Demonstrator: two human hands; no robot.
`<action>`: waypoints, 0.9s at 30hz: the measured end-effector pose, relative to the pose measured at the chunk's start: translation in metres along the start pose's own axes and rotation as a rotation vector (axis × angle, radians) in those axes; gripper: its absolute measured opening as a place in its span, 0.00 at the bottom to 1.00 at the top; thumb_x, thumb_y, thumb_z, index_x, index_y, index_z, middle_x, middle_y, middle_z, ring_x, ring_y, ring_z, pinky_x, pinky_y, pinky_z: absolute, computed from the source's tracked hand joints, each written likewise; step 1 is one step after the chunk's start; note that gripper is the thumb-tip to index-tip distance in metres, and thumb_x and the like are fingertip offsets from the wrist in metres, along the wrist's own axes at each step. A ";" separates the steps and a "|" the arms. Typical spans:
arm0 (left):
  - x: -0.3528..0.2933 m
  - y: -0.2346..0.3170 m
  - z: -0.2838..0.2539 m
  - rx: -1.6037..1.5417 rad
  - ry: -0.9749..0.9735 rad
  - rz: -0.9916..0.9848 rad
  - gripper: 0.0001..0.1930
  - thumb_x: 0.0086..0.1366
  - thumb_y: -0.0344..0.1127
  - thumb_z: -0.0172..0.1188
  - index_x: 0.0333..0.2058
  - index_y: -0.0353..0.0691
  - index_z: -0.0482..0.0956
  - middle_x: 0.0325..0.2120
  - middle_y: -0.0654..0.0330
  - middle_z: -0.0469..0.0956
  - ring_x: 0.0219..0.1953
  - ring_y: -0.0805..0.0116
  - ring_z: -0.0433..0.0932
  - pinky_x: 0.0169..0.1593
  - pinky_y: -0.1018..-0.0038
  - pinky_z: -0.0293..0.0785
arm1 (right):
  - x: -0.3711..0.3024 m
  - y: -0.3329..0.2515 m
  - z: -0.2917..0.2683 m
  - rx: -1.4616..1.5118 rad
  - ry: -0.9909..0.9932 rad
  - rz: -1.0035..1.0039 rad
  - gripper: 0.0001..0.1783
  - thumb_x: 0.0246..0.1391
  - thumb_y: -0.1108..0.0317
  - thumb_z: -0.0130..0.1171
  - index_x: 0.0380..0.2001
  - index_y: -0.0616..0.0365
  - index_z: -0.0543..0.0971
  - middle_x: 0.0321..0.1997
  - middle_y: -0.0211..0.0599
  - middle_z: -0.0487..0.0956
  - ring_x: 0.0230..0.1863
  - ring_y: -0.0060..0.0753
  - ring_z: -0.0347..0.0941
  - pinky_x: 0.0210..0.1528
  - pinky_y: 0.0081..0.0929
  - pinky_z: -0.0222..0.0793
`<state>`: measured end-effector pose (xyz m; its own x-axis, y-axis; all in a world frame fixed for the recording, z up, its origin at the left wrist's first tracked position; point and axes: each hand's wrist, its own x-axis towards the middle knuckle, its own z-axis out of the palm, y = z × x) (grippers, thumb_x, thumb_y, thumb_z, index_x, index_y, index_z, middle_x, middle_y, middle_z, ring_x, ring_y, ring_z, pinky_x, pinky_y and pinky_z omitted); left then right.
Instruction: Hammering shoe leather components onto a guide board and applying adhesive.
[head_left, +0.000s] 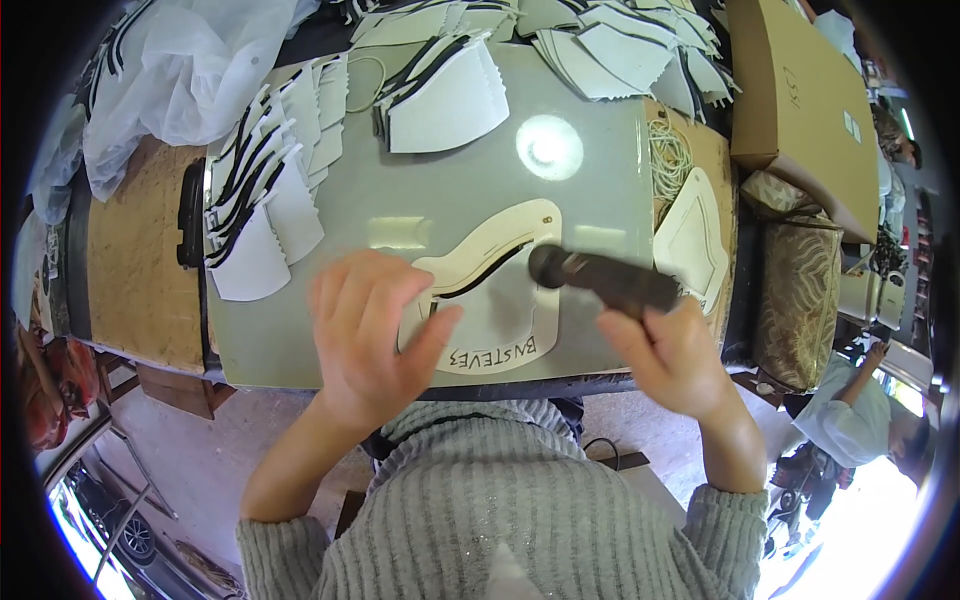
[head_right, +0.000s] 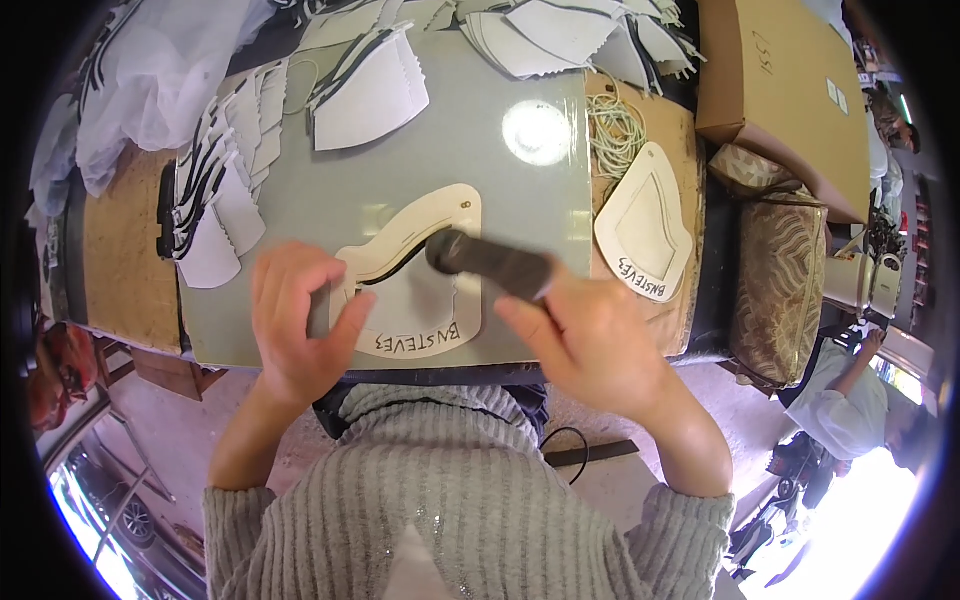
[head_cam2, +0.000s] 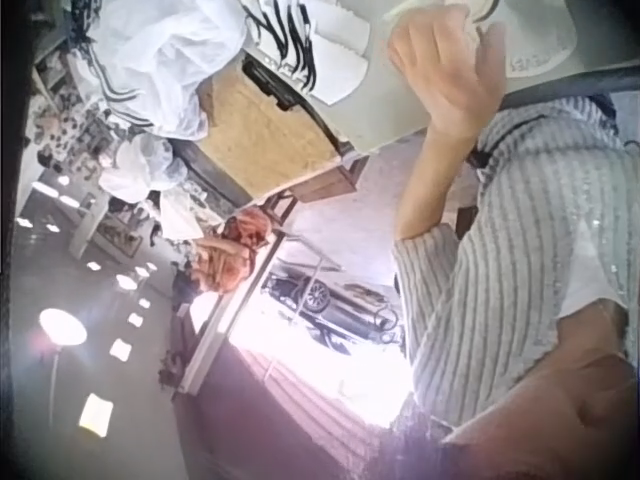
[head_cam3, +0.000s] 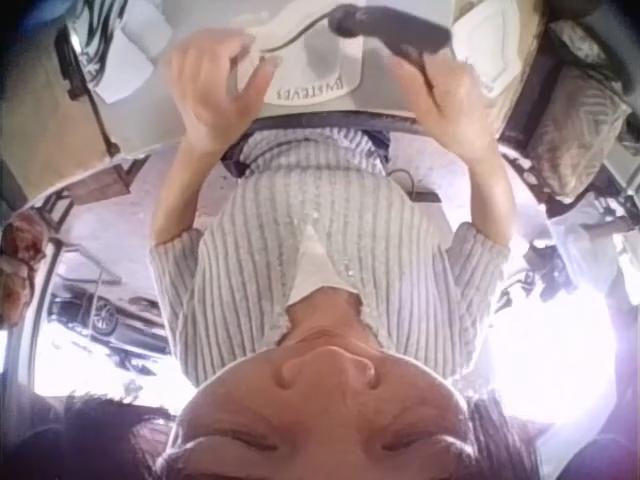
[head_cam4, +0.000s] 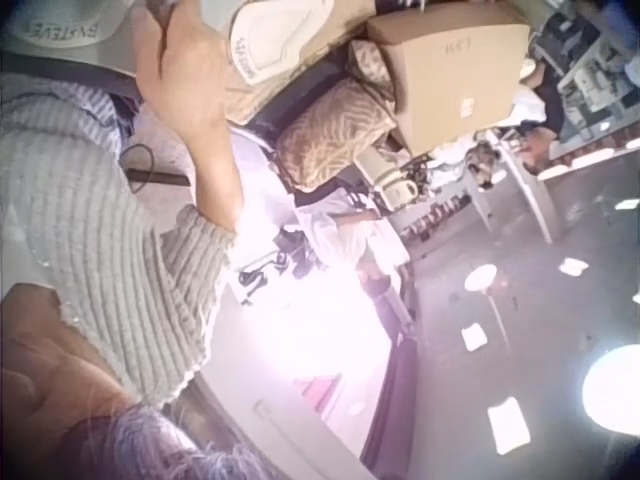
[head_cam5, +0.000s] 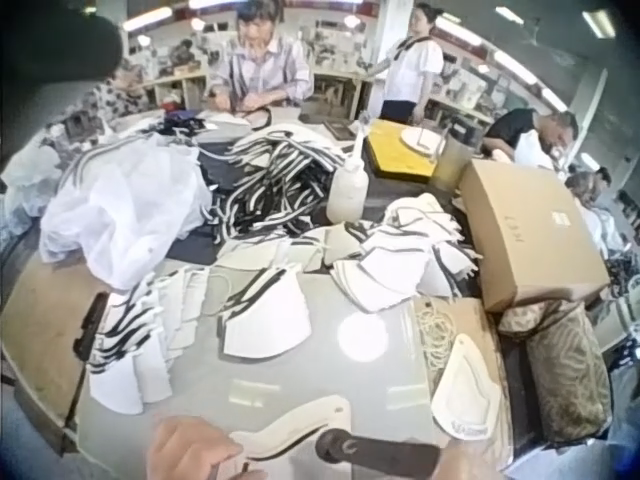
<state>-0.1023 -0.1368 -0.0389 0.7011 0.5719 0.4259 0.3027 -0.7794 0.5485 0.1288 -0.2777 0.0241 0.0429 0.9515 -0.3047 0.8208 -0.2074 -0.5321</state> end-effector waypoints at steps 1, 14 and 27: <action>-0.001 0.003 0.000 -0.060 0.005 0.027 0.16 0.49 0.29 0.72 0.36 0.38 0.75 0.32 0.57 0.76 0.35 0.56 0.73 0.43 0.62 0.68 | 0.003 -0.001 0.000 0.343 0.051 0.083 0.13 0.64 0.62 0.55 0.33 0.61 0.70 0.18 0.35 0.72 0.18 0.36 0.73 0.22 0.33 0.66; 0.007 0.022 0.013 0.163 -0.348 0.162 0.22 0.51 0.49 0.70 0.33 0.41 0.71 0.25 0.59 0.69 0.29 0.57 0.69 0.33 0.65 0.67 | 0.036 -0.001 0.029 1.030 0.060 0.262 0.17 0.72 0.58 0.40 0.38 0.62 0.70 0.28 0.36 0.78 0.25 0.24 0.80 0.16 0.14 0.62; 0.051 0.003 0.013 0.003 -0.528 0.438 0.24 0.53 0.35 0.66 0.51 0.44 0.76 0.53 0.62 0.76 0.57 0.62 0.75 0.62 0.59 0.68 | 0.039 0.000 0.030 1.119 0.130 0.325 0.18 0.72 0.58 0.42 0.38 0.64 0.69 0.25 0.34 0.75 0.22 0.23 0.77 0.19 0.19 0.69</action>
<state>-0.0576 -0.1133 -0.0250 0.9798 0.0036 0.2000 -0.0791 -0.9114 0.4039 0.1132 -0.2470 -0.0116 0.2698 0.8195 -0.5056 -0.1950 -0.4677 -0.8621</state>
